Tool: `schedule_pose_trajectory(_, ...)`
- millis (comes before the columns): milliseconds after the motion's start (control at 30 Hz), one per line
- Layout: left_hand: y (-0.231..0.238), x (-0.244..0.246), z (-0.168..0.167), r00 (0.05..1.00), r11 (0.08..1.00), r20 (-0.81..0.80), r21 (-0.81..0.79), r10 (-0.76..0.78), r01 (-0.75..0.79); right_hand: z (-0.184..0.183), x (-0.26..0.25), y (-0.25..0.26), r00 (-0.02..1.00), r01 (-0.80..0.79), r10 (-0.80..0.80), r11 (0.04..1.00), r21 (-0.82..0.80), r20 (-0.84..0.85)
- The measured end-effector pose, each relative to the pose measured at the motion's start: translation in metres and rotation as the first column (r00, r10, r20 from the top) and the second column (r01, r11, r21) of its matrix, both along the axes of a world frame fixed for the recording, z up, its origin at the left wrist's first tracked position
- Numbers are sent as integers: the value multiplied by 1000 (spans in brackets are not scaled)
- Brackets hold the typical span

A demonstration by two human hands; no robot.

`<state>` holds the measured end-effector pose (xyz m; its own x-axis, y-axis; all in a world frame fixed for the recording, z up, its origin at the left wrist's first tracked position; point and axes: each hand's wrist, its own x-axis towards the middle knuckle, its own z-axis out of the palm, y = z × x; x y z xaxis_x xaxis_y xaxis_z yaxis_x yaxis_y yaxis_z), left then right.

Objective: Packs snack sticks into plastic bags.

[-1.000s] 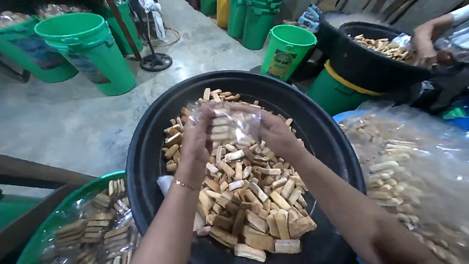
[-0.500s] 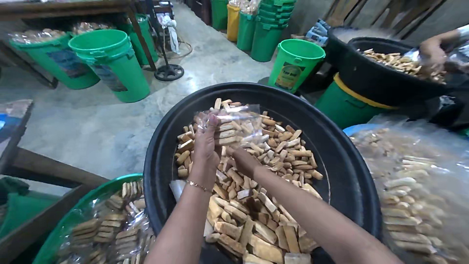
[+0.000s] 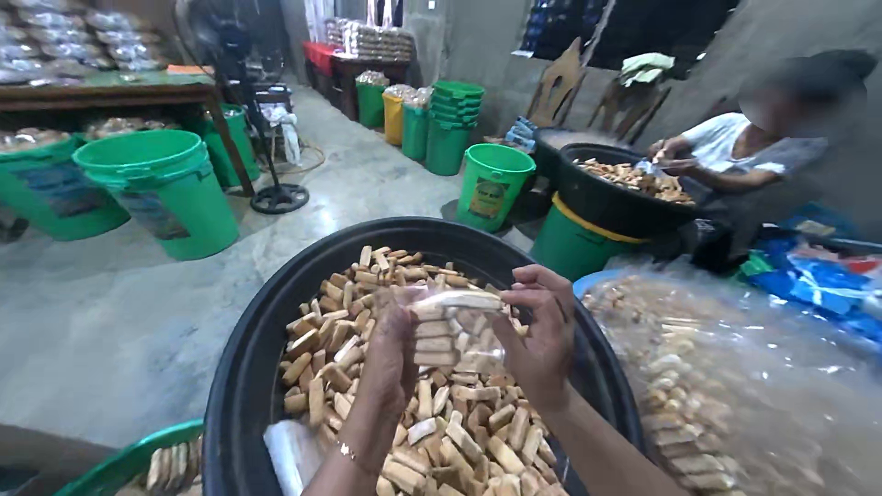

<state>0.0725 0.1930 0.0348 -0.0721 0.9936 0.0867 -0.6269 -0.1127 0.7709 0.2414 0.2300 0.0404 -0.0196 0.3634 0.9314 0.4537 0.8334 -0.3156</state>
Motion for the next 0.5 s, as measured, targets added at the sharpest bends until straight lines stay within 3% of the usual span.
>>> schedule_pose_trajectory(67, -3, 4, -3, 998, 997, -1, 32, -63, 63, -2, 1, 4, 1000, 8, -10, 996, 93, 27)
schedule_pose_trajectory(167, -3, -3, -10, 982, 974, -38, 129, -184, 188, -1, 11, -2, 996, -9, 0, 994, 113, 86)
schedule_pose_trajectory(267, -9, -1, -8, 962, 957, -69, 109, -264, 270, 1, 17, -7, 990, -34, 19, 993, 110, 141)
schedule_pose_trajectory(367, -10, -2, -2, 952, 970, -203, 30, -230, 241, 3, 21, -10, 970, -165, 181, 981, -103, 165)
schedule_pose_trajectory(500, -5, -10, 1, 969, 990, -209, 9, -134, 139, -1, 15, -15, 984, -39, 53, 996, -86, 169)
